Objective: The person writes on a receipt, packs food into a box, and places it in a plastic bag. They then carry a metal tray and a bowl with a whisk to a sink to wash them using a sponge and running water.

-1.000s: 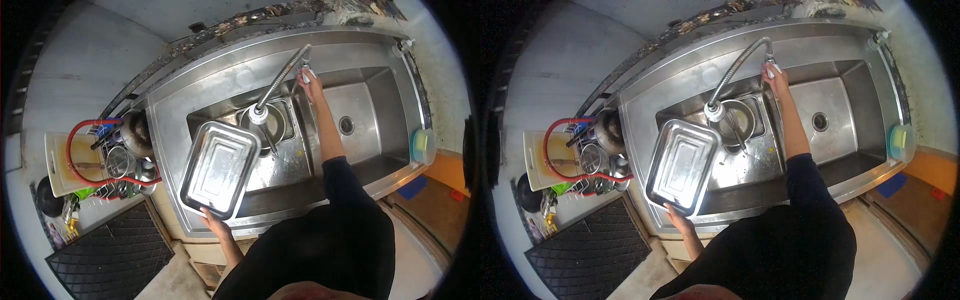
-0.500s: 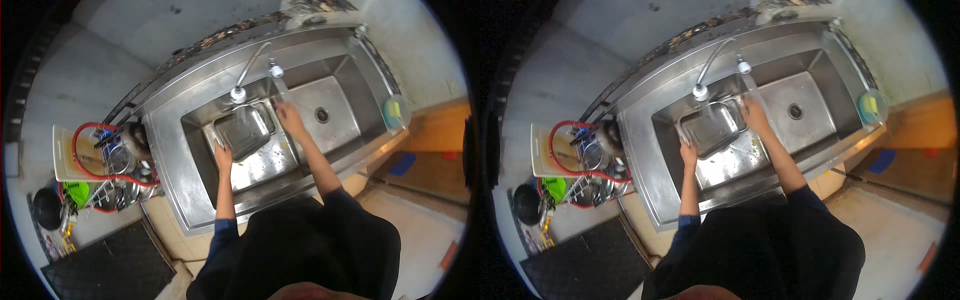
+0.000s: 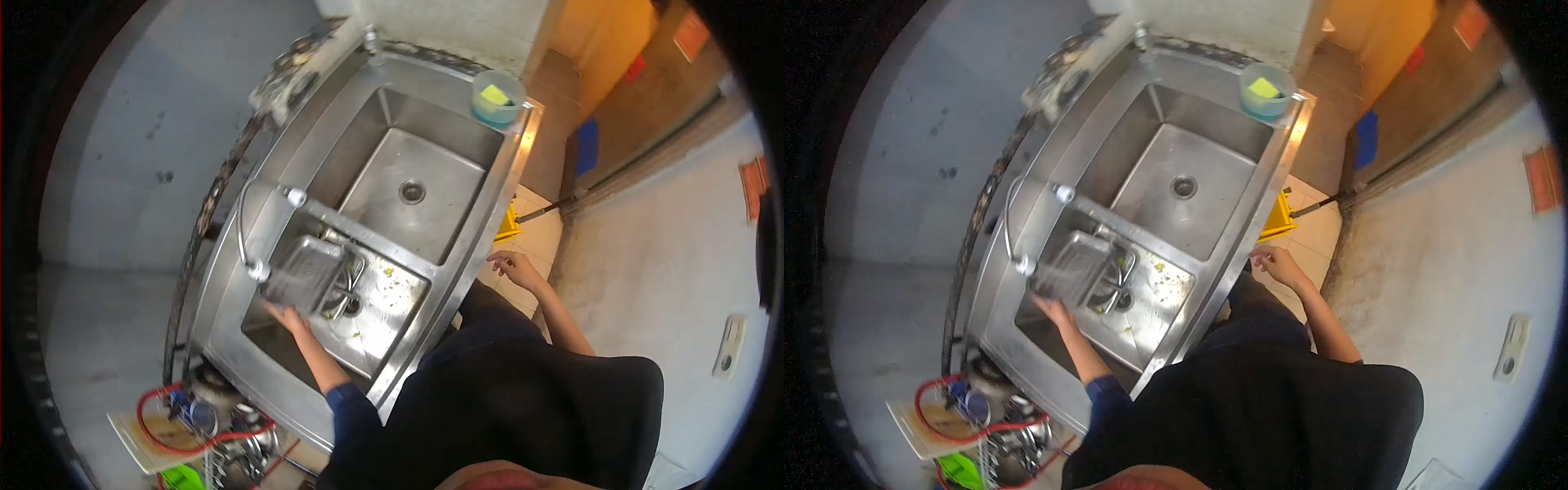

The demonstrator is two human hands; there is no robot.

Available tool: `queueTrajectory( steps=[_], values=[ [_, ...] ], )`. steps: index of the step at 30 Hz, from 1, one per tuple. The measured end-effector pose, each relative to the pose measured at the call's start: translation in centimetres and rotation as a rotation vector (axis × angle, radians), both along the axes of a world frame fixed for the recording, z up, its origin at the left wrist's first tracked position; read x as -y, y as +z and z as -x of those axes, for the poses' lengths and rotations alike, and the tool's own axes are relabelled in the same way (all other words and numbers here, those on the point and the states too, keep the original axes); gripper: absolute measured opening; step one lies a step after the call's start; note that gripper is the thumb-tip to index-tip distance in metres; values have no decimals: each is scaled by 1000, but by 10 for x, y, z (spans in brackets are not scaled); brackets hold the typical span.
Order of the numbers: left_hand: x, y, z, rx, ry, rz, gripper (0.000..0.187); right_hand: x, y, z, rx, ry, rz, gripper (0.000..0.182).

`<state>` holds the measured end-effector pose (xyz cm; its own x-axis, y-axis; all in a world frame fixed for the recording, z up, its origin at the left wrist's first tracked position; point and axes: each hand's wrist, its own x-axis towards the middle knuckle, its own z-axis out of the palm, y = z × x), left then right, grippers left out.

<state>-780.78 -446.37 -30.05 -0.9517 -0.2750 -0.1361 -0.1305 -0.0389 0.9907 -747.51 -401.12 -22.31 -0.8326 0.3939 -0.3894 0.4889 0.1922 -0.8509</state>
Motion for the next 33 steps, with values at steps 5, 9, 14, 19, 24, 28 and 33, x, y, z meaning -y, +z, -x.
queueTrajectory(
  steps=[5,9,14,19,24,28,33],
  values=[
    [-74,90,-132,-296,351,-130,79,-55,-16,41,49,113,-72,22],
    [-137,126,-200,-79,386,100,82,-77,-38,124,-231,462,21,38],
    [-289,206,-161,-83,209,60,87,-108,-25,223,-65,513,381,66],
    [-372,165,-61,31,-50,173,88,-176,-77,260,96,410,1409,64],
    [-469,111,19,-215,-73,1364,72,-204,-171,257,-6,-137,1486,29],
    [-664,196,9,-752,-727,1016,56,-210,-198,253,-177,-365,1471,33],
    [-757,-6,62,88,-920,743,65,-233,-118,237,-29,-629,1216,37]
  ],
)
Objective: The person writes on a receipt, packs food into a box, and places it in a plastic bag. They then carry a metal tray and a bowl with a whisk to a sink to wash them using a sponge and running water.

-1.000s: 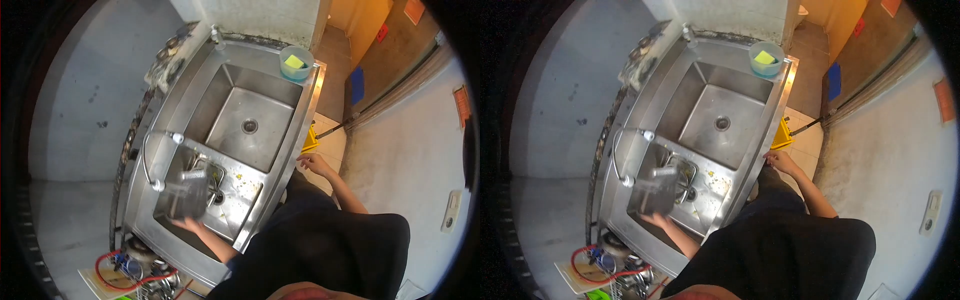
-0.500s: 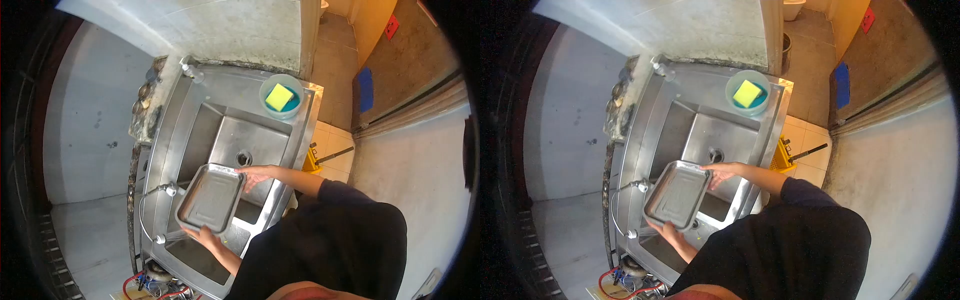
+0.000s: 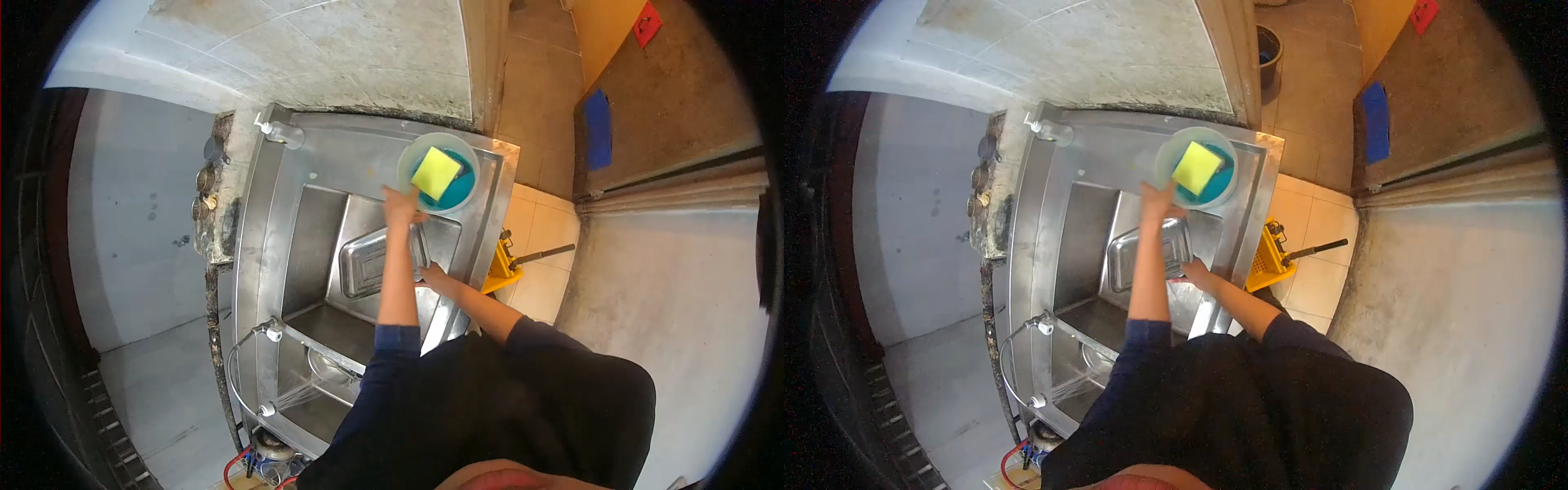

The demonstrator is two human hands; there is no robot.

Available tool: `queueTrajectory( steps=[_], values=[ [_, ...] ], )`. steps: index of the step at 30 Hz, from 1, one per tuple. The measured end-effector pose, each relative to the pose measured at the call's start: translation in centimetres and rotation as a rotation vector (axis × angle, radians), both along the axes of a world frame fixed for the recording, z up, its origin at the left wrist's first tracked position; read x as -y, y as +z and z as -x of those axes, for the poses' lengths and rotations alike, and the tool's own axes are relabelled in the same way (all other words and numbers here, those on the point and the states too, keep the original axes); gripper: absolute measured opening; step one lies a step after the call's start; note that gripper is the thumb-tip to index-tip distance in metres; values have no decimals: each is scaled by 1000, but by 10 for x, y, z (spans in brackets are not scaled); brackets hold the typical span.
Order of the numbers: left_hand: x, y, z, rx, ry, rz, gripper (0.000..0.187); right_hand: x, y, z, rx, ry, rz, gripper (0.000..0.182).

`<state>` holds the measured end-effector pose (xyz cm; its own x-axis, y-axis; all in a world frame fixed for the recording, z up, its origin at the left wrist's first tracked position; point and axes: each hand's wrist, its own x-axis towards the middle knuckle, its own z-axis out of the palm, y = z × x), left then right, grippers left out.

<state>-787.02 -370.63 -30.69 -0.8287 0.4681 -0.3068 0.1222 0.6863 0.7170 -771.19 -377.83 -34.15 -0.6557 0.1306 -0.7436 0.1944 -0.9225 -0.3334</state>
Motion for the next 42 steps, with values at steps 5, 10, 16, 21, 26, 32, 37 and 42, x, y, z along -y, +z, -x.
queueTrajectory(
  steps=[5,10,16,21,26,32,37,42],
  values=[
    [20,60,-34,571,189,-425,63,24,-49,-3,-119,213,-180,39],
    [169,81,-47,350,399,-710,58,24,-38,-29,-222,428,-231,40],
    [408,218,-115,281,739,-815,52,23,2,-48,-94,483,-574,42],
    [597,203,-216,97,1087,-899,55,57,93,-42,-97,592,-810,45],
    [777,111,-283,-33,1432,-989,47,122,100,-41,-159,481,-900,49],
    [901,54,-329,-109,1564,-1029,54,272,106,-36,-77,406,-952,60],
    [957,54,-318,-103,1637,-941,51,400,107,-9,-295,506,-795,58],
    [979,43,-287,-728,1133,922,65,484,64,58,-404,588,-786,55]
  ],
)
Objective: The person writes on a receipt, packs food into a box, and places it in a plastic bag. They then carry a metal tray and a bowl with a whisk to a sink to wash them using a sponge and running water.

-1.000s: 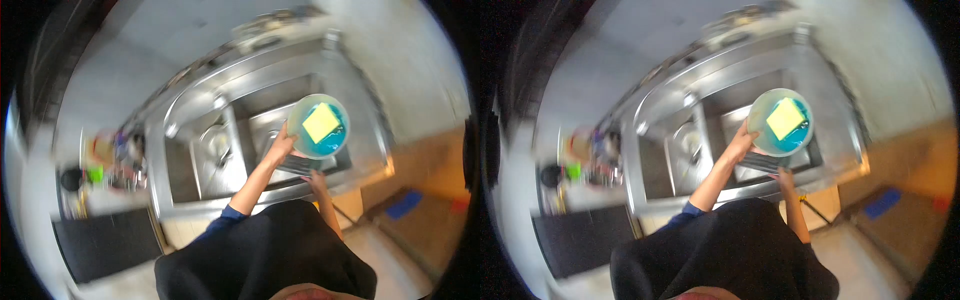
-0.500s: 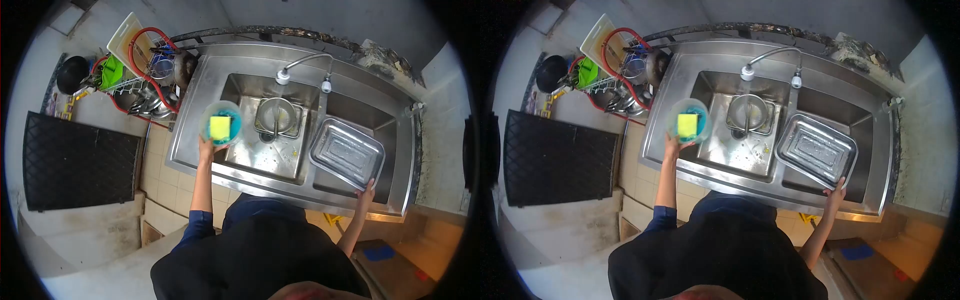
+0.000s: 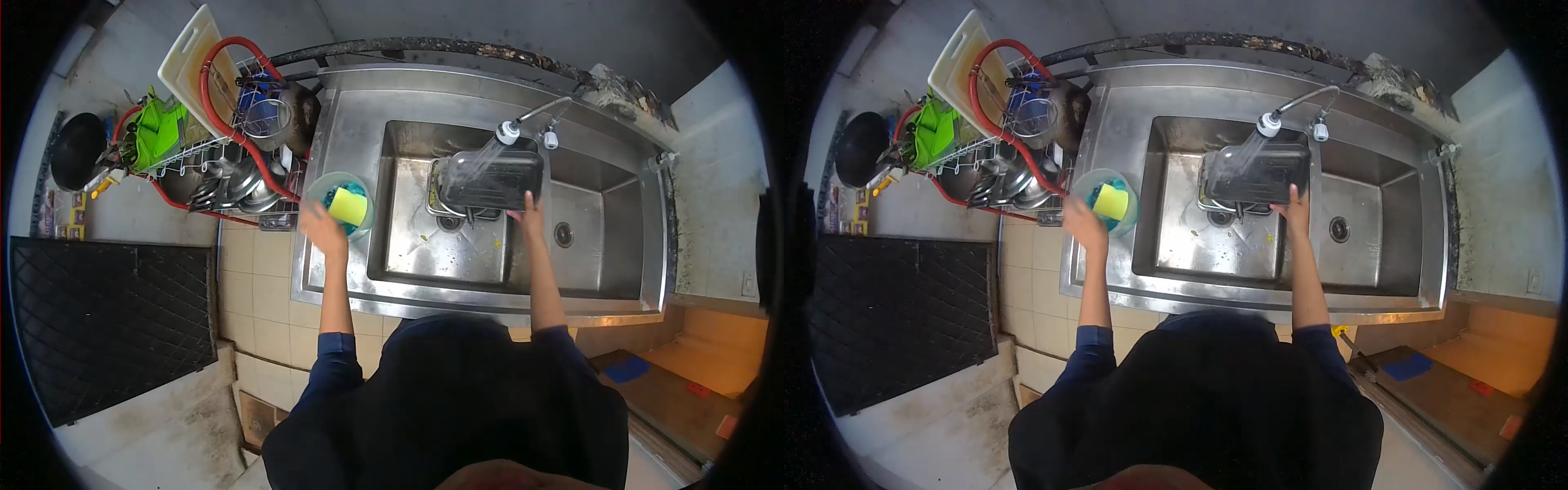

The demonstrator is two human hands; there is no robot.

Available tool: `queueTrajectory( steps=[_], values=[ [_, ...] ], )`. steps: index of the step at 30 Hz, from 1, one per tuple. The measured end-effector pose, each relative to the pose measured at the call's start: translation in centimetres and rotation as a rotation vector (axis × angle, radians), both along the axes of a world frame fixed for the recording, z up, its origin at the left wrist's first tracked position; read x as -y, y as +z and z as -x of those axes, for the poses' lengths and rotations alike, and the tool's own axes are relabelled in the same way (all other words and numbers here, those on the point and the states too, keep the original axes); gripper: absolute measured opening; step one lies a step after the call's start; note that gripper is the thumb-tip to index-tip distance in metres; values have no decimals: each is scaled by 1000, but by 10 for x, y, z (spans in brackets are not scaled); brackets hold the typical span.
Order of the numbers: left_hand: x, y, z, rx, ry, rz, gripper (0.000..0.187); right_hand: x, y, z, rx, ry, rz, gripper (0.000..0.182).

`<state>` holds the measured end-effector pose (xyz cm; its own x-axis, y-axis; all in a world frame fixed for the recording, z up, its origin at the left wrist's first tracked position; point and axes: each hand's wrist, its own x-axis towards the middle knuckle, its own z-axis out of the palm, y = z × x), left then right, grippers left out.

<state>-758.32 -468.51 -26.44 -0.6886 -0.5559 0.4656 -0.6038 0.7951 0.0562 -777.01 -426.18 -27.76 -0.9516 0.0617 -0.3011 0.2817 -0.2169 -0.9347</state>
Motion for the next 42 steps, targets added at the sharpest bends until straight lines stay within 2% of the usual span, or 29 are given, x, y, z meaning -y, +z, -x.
queueTrajectory(
  steps=[1,3,4,6,7,8,10,11,13,14,16,17,18,20,21,22,24,26,28,29,30,32,33,34,36,37,39,40,42],
  values=[
    [4,4,11,0,1,-9,65,14,3,10,0,1,-9,55],
    [14,6,33,394,-388,-457,79,37,4,18,-62,88,-214,53],
    [21,-2,41,404,-395,-466,79,43,1,17,-51,82,-222,53],
    [27,-18,57,805,-326,-454,89,48,-3,14,42,284,-422,58],
    [22,-3,59,801,-381,-406,81,58,25,0,97,280,-444,54],
    [30,-23,62,806,-401,-413,81,53,22,-7,107,264,-456,54],
    [58,-72,61,671,-483,-297,71,42,8,-22,66,316,-745,54],
    [68,-62,60,685,-502,-298,71,36,6,-35,86,302,-747,54],
    [78,-32,55,242,-479,-686,60,32,17,-61,-39,257,-633,54],
    [72,-36,51,269,-485,-691,60,32,29,-72,-12,251,-631,54],
    [62,-56,35,559,-251,-635,56,49,88,-90,95,198,-431,55],
    [62,-75,29,479,-412,-696,59,47,80,-92,91,159,-319,56],
    [59,-61,31,483,-416,-692,59,48,78,-93,93,154,-315,56],
    [42,-19,38,615,-676,-559,67,45,77,-98,14,112,-244,55],
    [56,-34,43,618,-838,-625,72,44,79,-100,21,105,-248,55],
    [56,-25,42,621,-842,-630,72,46,85,-100,32,86,-225,55],
    [59,1,47,613,-867,-1339,77,46,92,-98,33,68,-199,55],
    [53,23,43,681,-751,-1501,69,43,96,-100,51,59,-88,56],
    [43,31,44,604,-430,-1977,52,45,109,-101,59,52,-64,56],
    [36,30,42,524,-496,-1784,32,46,113,-101,70,51,-41,55],
    [40,21,39,526,-495,-1781,32,46,111,-103,71,51,-37,55],
    [51,4,38,258,-380,-2118,23,46,108,-103,71,90,113,55],
    [44,15,36,42,-306,-2088,17,47,108,-104,66,87,116,55],
    [34,33,39,46,-316,-2085,17,49,108,-107,71,94,95,52],
    [3,80,48,-316,-439,-1716,17,55,110,-109,71,99,72,50],
    [-20,103,54,-189,-421,-1557,23,62,111,-113,51,102,24,49],
    [-71,81,76,-283,-719,-1080,34,73,108,-117,9,153,-21,54],
    [-102,81,87,-294,-861,-969,41,79,105,-118,7,167,-18,54],
    [-164,63,107,-254,-962,-915,33,91,103,-118,33,176,104,54]
  ],
)
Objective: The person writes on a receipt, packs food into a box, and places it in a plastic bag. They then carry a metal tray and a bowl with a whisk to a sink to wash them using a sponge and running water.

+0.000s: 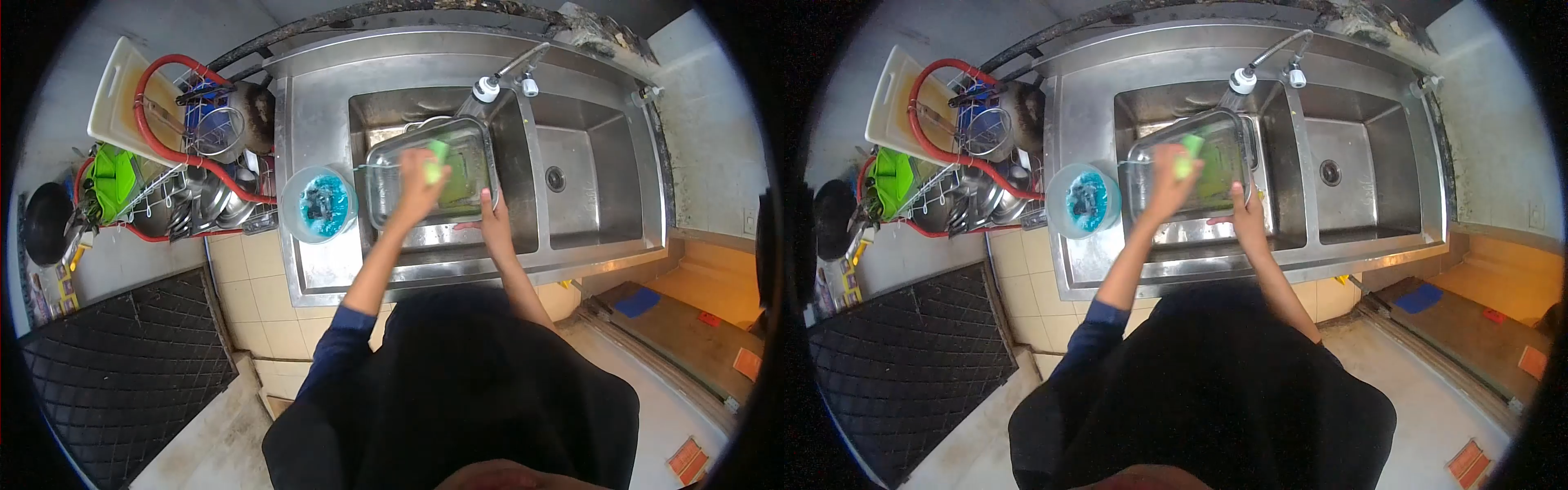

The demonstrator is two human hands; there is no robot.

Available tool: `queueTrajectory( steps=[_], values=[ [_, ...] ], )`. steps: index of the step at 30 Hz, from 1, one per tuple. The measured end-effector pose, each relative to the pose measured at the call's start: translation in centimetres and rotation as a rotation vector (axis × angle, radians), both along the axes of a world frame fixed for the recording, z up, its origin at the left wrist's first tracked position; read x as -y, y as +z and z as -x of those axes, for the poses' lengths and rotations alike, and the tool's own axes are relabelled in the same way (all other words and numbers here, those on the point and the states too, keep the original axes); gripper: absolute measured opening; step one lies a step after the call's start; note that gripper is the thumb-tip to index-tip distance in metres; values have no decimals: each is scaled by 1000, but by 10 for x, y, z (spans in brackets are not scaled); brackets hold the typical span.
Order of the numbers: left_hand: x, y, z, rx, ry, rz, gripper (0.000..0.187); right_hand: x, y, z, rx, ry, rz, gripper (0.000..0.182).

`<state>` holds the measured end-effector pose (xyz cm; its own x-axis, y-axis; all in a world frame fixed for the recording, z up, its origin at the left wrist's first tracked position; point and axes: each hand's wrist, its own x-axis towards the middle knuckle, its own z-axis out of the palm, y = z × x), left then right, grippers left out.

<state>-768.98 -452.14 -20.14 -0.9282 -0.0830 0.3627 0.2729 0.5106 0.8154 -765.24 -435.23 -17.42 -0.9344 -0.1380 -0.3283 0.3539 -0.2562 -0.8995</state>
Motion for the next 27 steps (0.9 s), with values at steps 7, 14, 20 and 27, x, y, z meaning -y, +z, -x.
queueTrajectory(
  steps=[7,14,20,27],
  values=[
    [-59,-56,46,-35,-85,72,41,-12,-1,-2,-67,-123,-178,52],
    [-73,-49,40,49,-228,209,43,-29,-7,4,-16,-86,-278,53],
    [-51,-99,28,23,-3,479,38,-34,-8,2,-57,-208,-196,53],
    [-50,-114,23,104,43,208,59,-28,2,-1,-153,-67,-306,52]
  ],
)
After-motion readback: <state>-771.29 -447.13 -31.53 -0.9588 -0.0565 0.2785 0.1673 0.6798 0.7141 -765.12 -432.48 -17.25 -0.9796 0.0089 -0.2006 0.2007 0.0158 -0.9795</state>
